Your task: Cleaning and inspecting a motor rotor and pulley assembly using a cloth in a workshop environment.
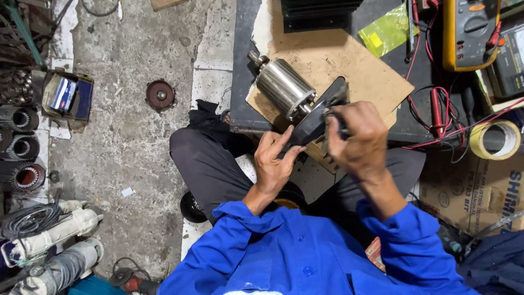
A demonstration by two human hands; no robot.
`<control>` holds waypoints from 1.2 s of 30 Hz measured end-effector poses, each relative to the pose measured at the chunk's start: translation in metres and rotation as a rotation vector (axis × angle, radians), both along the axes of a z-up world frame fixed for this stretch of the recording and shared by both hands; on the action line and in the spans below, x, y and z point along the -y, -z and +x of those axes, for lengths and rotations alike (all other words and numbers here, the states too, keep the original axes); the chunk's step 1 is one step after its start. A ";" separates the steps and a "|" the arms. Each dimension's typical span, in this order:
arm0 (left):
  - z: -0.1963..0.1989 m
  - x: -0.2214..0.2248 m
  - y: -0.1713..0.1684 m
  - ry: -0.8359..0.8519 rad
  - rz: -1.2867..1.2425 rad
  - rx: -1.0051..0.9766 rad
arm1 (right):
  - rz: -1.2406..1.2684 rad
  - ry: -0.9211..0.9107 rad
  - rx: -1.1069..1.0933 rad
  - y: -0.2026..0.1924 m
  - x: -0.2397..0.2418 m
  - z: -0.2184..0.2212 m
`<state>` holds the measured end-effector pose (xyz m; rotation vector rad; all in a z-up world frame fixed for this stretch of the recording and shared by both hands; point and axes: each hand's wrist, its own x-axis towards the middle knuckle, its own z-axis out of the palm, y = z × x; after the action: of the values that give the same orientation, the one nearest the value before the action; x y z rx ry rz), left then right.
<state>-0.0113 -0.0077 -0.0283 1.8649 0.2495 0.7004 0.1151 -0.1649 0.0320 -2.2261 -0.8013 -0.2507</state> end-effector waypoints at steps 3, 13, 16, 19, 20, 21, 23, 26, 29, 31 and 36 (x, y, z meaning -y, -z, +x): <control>0.002 0.001 0.000 0.006 -0.009 0.044 | -0.105 -0.045 0.241 -0.026 -0.021 -0.016; -0.002 -0.004 -0.006 0.042 -0.053 0.003 | -0.105 -0.212 0.188 -0.035 -0.013 -0.022; 0.003 -0.003 -0.008 0.058 -0.052 -0.012 | -0.040 -0.042 0.115 -0.019 0.014 0.005; 0.001 -0.003 -0.014 0.049 -0.038 -0.026 | -0.014 0.068 0.020 -0.003 0.014 0.021; 0.004 -0.003 -0.016 0.062 -0.038 -0.030 | 0.030 0.039 -0.072 0.003 0.011 0.025; 0.005 -0.001 -0.013 0.068 -0.040 -0.031 | 0.028 0.046 -0.072 0.007 0.011 0.023; 0.005 -0.002 -0.007 0.045 -0.021 -0.028 | 0.014 0.034 0.004 0.018 0.005 0.020; 0.006 -0.003 -0.008 0.051 -0.033 -0.014 | 0.010 -0.013 0.106 0.011 0.000 0.014; 0.005 -0.003 -0.006 0.045 -0.038 -0.017 | -0.010 -0.051 0.112 -0.026 -0.010 -0.002; 0.006 -0.003 -0.004 0.040 -0.032 -0.017 | -0.029 -0.073 0.152 -0.022 -0.008 0.000; 0.008 -0.004 -0.004 0.037 -0.022 -0.010 | -0.001 -0.173 0.191 -0.013 -0.010 -0.001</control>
<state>-0.0030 -0.0037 -0.0241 1.8482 0.2277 0.6616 0.1136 -0.1551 0.0450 -2.1405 -1.0906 -0.3821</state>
